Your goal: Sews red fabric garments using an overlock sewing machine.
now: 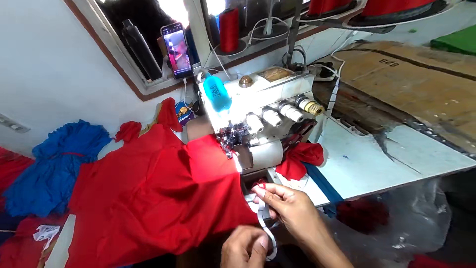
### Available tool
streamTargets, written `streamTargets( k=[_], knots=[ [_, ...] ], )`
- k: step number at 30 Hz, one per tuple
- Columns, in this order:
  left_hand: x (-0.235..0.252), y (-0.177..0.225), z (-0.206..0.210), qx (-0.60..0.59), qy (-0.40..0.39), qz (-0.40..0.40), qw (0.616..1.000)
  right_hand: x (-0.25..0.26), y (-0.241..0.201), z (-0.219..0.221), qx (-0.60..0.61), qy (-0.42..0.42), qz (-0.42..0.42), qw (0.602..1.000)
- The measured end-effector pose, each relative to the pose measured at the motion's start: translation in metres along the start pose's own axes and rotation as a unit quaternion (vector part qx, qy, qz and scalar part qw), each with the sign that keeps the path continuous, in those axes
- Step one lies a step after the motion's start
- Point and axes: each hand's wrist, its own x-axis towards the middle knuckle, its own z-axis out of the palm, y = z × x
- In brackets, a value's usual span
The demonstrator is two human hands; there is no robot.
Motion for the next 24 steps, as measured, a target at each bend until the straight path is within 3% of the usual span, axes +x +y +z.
streamTargets(
  k=[3, 5, 8, 12, 15, 17, 19, 24],
  knots=[
    [0.023, 0.016, -0.011, 0.048, 0.060, 0.059, 0.995, -0.013, 0.000, -0.001, -0.069, 0.005, -0.067, 0.995],
    [0.044, 0.025, -0.015, 0.052, 0.033, 0.051, 0.997, -0.021, -0.001, 0.001, -0.101, 0.002, -0.101, 0.990],
    [0.076, 0.031, -0.008, 0.025, -0.014, -0.020, 0.999, -0.026, 0.003, 0.006, -0.124, 0.007, -0.078, 0.989],
    [0.093, 0.030, 0.004, 0.089, 0.042, -0.007, 0.995, -0.037, 0.003, -0.003, -0.067, -0.001, -0.031, 0.997],
    [0.081, 0.029, -0.003, 0.076, -0.007, 0.020, 0.997, -0.041, -0.001, -0.007, -0.057, 0.001, -0.071, 0.996],
    [0.062, 0.022, -0.009, 0.047, 0.015, 0.114, 0.992, -0.044, -0.007, -0.008, -0.087, 0.007, -0.110, 0.990],
    [0.049, 0.020, -0.016, 0.024, 0.016, 0.157, 0.987, -0.047, -0.014, -0.002, -0.126, 0.023, -0.144, 0.981],
    [0.040, 0.020, -0.044, 0.028, 0.003, 0.121, 0.992, -0.051, -0.022, 0.014, -0.156, -0.005, -0.189, 0.969]
  ],
)
